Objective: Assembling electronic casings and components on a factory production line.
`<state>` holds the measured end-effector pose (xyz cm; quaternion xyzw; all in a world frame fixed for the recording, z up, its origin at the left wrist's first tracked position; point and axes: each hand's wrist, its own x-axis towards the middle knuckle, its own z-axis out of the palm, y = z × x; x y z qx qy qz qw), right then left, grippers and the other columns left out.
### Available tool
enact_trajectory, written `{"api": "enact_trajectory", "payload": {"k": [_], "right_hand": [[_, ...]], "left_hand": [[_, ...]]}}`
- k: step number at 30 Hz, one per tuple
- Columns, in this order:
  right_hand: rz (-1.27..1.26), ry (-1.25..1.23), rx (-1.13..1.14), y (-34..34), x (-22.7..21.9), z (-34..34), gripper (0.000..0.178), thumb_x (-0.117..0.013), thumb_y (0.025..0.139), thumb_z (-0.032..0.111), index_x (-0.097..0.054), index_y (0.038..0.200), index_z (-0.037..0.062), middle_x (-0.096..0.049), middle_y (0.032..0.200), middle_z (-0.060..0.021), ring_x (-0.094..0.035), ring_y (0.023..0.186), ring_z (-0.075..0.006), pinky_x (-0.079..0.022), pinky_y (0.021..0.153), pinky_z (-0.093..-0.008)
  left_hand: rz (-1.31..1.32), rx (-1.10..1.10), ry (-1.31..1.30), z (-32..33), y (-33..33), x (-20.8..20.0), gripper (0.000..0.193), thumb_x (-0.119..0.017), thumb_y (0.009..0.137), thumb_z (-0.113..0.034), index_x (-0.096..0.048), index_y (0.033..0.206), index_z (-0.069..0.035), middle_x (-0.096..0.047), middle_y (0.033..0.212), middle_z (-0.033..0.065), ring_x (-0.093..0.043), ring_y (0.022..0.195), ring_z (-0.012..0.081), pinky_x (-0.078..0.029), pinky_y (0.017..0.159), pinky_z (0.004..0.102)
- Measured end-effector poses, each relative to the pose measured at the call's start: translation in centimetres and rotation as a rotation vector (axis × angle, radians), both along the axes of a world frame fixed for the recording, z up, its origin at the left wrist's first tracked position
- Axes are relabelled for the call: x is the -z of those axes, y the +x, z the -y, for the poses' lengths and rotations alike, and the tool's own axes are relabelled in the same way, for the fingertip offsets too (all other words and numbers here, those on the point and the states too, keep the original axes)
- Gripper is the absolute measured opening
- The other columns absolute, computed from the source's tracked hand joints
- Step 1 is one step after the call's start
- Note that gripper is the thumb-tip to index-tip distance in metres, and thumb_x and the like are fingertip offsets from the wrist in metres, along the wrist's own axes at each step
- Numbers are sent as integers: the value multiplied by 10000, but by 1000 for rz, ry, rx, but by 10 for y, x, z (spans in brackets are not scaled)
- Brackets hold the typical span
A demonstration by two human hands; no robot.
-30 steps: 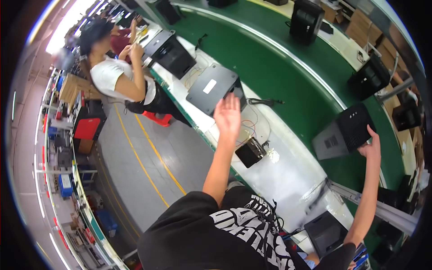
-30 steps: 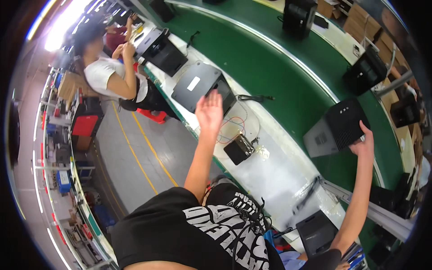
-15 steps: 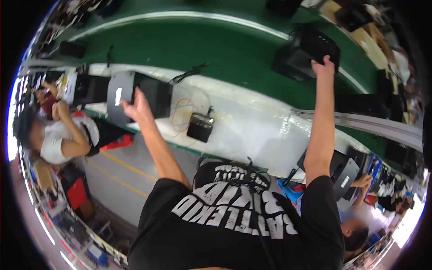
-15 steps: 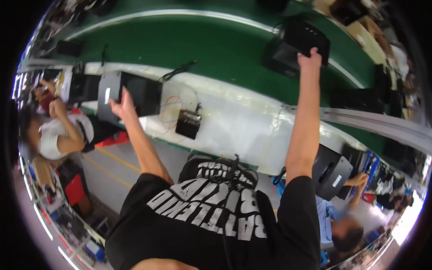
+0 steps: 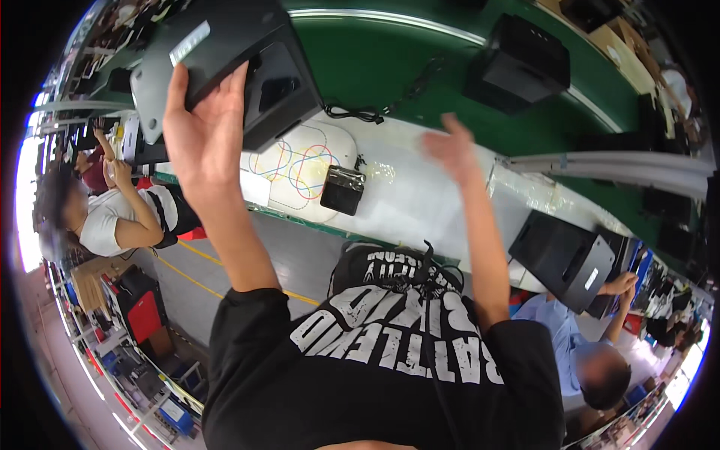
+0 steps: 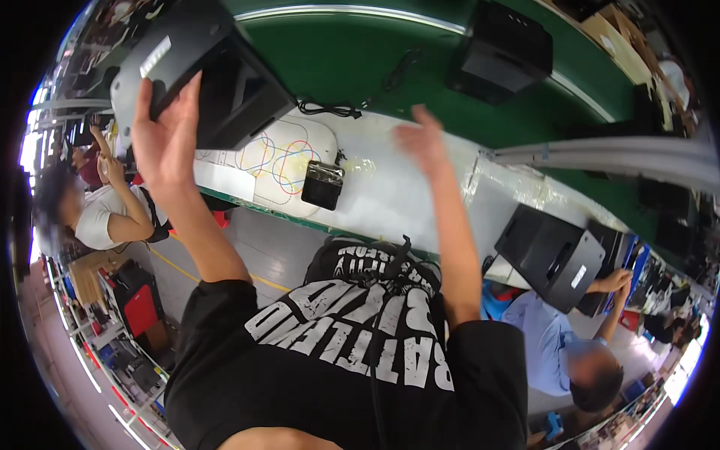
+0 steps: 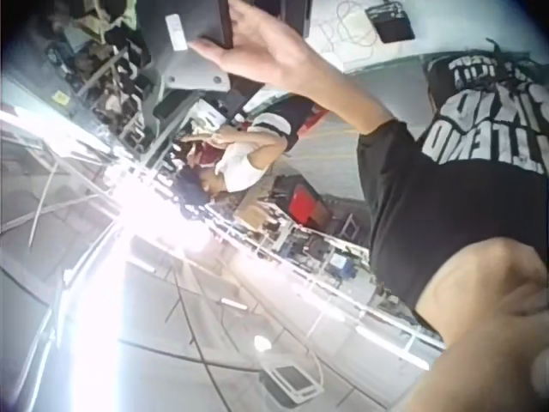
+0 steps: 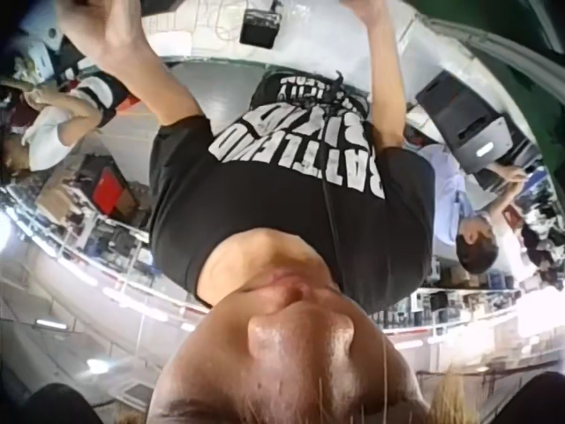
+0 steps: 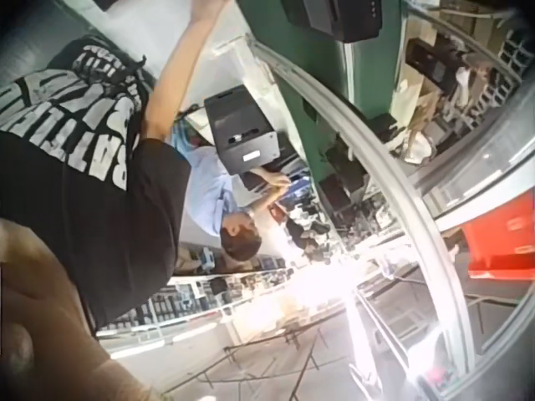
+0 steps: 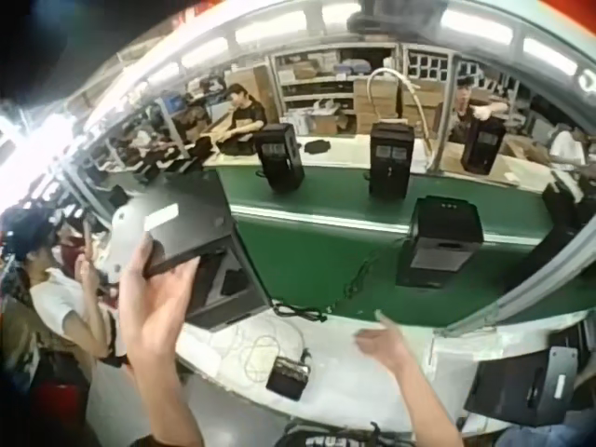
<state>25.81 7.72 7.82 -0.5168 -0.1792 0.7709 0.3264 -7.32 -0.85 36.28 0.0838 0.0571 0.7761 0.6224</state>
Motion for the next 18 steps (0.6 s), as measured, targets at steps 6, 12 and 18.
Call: {"api": "enact_trajectory", "payload": {"k": [6,12,18], "right_hand": [[-1192,-191,301,-52,-2,55,817,-528,879,607,-426,1331,-66,-454,1346,-259,-362,1304,-467,-217,1107,-620],[-205,339,701,93,-54,95,371,-546,902,256,-639,1196,50,-671,900,-142,-632,808,-192,-500,725,-292],[347,388,773,151,-132,148,326,-488,898,208,-662,1138,72,-702,993,-137,-622,782,-144,-431,691,-255]], "left_hand": [[16,489,-2,10,69,-55,383,-413,1017,-154,-419,1307,96,-447,1391,224,-368,1347,325,-199,1184,487],[265,727,24,6,106,-6,358,-424,1013,-141,-473,1299,68,-526,1332,191,-439,1307,281,-305,1151,435],[85,348,-612,-12,133,149,170,-633,926,-208,-624,894,-41,-649,909,75,-609,779,161,-527,583,171]]}}
